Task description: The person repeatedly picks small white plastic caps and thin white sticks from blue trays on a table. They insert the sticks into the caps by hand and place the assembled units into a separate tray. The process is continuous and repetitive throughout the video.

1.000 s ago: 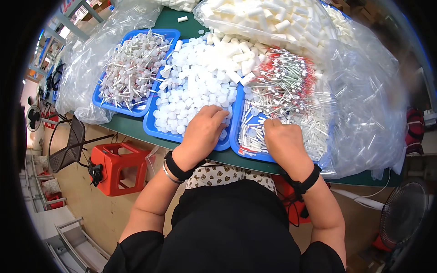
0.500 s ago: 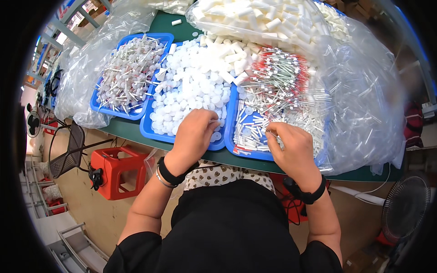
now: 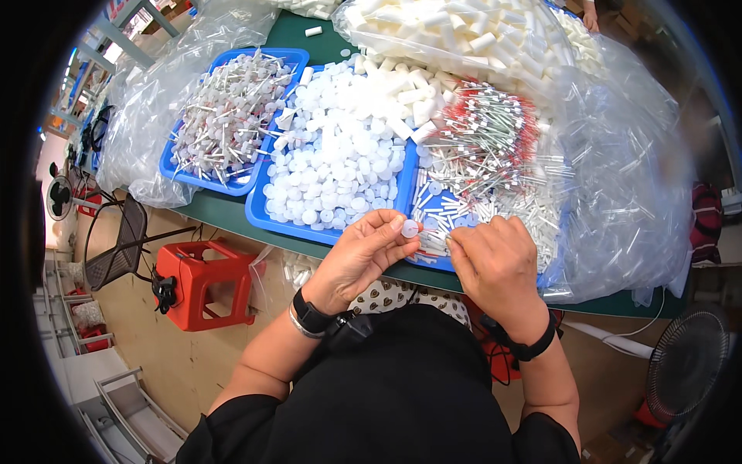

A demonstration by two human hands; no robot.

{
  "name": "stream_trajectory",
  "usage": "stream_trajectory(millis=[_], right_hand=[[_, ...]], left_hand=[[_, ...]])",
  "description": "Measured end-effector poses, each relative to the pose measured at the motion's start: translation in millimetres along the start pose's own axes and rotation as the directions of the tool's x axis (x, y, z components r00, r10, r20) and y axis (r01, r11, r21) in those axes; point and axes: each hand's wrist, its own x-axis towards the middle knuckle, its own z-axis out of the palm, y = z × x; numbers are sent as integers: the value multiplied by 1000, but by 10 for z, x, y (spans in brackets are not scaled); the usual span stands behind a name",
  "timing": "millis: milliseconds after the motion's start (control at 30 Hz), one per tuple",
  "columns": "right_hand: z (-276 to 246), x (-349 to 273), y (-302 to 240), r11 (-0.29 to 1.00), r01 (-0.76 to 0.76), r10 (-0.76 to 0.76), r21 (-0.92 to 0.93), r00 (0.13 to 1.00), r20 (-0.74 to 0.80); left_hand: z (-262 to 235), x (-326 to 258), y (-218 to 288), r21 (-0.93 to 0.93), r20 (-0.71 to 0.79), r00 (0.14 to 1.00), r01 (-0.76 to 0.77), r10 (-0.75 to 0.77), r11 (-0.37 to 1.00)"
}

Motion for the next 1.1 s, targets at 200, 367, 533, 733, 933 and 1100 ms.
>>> stream_trajectory(millis=[200,367,533,733,933,1100], right_hand=[[-21,13,-32,996,59,-58,-61,998,12],[-22,-15,-42,990,117,-115,-83,993,29],[-34,-20,-38,985,145,-144,-92,989,20],[-37,-17,-34,977,177,-180,-116,984,-13],[-28,-36,-46,961,260,-266,-98,962,-53],[17,-52,-33,973,214,-221,-84,971,-94]], left_hand=[[55,-18,-8,-91,33,999,27,-24,995],[79,-12,-47,-147,8,1000,18,-18,989],[117,-19,-40,-98,-28,1000,-1,-2,995],[134,-50,-49,69,-42,998,-52,55,996],[85,-10,-42,-66,-4,1000,30,-30,997],[65,7,-74,-155,46,995,94,-88,983]])
